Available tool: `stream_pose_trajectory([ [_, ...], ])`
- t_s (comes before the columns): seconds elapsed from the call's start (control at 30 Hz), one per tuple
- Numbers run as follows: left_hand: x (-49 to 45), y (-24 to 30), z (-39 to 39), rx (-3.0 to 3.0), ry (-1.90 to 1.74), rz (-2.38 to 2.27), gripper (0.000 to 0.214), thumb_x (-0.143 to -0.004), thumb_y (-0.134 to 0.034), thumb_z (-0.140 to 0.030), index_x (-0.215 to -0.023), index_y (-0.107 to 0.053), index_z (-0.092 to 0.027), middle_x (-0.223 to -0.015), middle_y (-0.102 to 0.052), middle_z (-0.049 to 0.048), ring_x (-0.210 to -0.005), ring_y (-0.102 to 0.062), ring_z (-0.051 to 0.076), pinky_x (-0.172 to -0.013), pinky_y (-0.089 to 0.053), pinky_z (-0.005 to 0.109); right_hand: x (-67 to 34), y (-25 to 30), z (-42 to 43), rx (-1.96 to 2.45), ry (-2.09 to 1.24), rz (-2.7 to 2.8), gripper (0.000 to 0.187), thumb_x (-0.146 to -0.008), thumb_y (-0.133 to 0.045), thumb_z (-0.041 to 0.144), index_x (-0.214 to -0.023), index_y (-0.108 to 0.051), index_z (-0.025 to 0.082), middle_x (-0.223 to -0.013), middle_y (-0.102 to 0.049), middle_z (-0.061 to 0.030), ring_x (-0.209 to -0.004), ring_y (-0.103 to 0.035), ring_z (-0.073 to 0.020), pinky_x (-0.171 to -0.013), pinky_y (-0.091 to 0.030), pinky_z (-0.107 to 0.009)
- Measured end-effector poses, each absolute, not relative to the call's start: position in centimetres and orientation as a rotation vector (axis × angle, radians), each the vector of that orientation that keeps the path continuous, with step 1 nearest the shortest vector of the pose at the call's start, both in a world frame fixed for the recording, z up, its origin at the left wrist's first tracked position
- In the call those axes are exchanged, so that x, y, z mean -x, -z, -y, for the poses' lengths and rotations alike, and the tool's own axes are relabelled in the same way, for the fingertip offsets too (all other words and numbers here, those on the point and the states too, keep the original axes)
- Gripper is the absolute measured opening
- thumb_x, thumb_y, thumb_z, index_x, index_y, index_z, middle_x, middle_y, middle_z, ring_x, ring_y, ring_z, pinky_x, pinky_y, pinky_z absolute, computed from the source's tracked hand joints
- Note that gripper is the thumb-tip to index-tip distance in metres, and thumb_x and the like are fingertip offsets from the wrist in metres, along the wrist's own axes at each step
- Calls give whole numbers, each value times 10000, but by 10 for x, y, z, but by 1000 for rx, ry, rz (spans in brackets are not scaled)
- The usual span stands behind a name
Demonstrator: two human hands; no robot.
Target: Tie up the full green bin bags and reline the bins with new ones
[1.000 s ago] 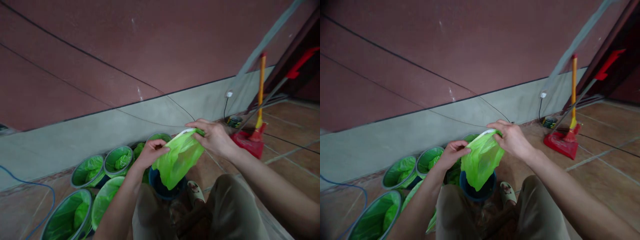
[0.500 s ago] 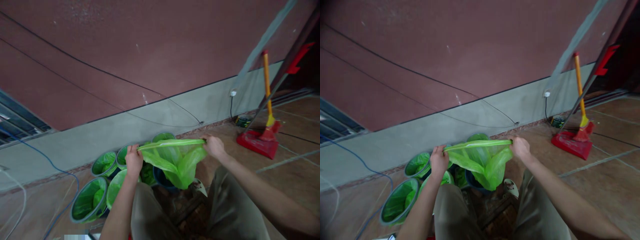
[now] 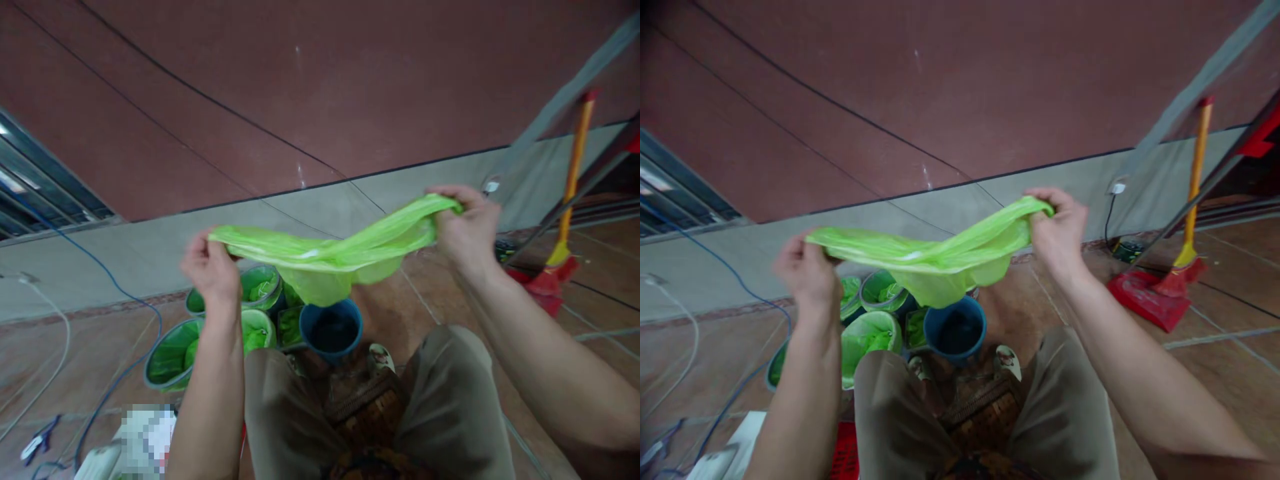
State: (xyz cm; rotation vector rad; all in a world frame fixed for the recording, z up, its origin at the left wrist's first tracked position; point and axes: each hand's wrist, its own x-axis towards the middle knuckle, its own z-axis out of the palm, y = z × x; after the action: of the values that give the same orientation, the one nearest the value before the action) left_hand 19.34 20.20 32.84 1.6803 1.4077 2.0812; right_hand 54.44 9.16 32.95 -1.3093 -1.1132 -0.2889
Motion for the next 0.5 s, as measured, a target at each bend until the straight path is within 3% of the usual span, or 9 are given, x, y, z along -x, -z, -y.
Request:
stream_pose_trajectory([
  [0.1,-200,-335,-179,-1688,-2552,-1312,289,-921,-381,-257,-1132,-541,-140,-1111,-619,53,-1039,-586,152,-934,-468,331,-528,-333,-67,1148,718,814,311,-744,-550,189,-1019,-687,143,-1029,-674,-111,-973,-619,-205,-921,-484,-366],
  [0.17,-205,-288,-160,-1808,-2154,-1586,255,-883,-442,-221,-1078,-586,-141,-1022,-655,61,-979,-611,174,-897,-478,312,-520,-276,-53,1329,544,863,303,-723,-590,233,-1007,-670,164,-1000,-687,-117,-947,-638,-245,-857,-518,-393],
  [0.23,-208,-220,-145,-1906,-1307,-1808,237,-838,-437,-129,-946,-647,-150,-883,-692,71,-853,-649,195,-802,-497,297,-516,-192,-41,1612,80,1063,223,-686,-591,211,-894,-671,205,-771,-702,-67,-719,-668,-246,-652,-549,-363],
  [0.3,-206,-160,-139,-1842,-820,-1935,288,-825,-420,-94,-954,-673,-142,-873,-710,105,-820,-670,219,-771,-495,308,-517,-111,-31,1899,-207,1046,175,-688,-535,181,-784,-661,256,-605,-665,-33,-603,-664,-260,-539,-520,-350],
  [0.4,-199,-119,-145,-1780,-716,-2072,353,-863,-388,-135,-1068,-675,-129,-956,-722,137,-863,-678,238,-780,-491,324,-521,-41,-21,2111,-403,971,309,-629,-485,112,-837,-680,231,-637,-689,-35,-635,-684,-247,-561,-526,-317],
  [0.5,-197,-121,-158,-1762,-758,-2104,372,-869,-383,-164,-1092,-679,-130,-974,-724,139,-881,-675,245,-779,-487,324,-520,-33,-19,2178,-494,957,367,-686,-500,184,-1001,-686,154,-829,-734,-83,-784,-702,-238,-663,-541,-300],
])
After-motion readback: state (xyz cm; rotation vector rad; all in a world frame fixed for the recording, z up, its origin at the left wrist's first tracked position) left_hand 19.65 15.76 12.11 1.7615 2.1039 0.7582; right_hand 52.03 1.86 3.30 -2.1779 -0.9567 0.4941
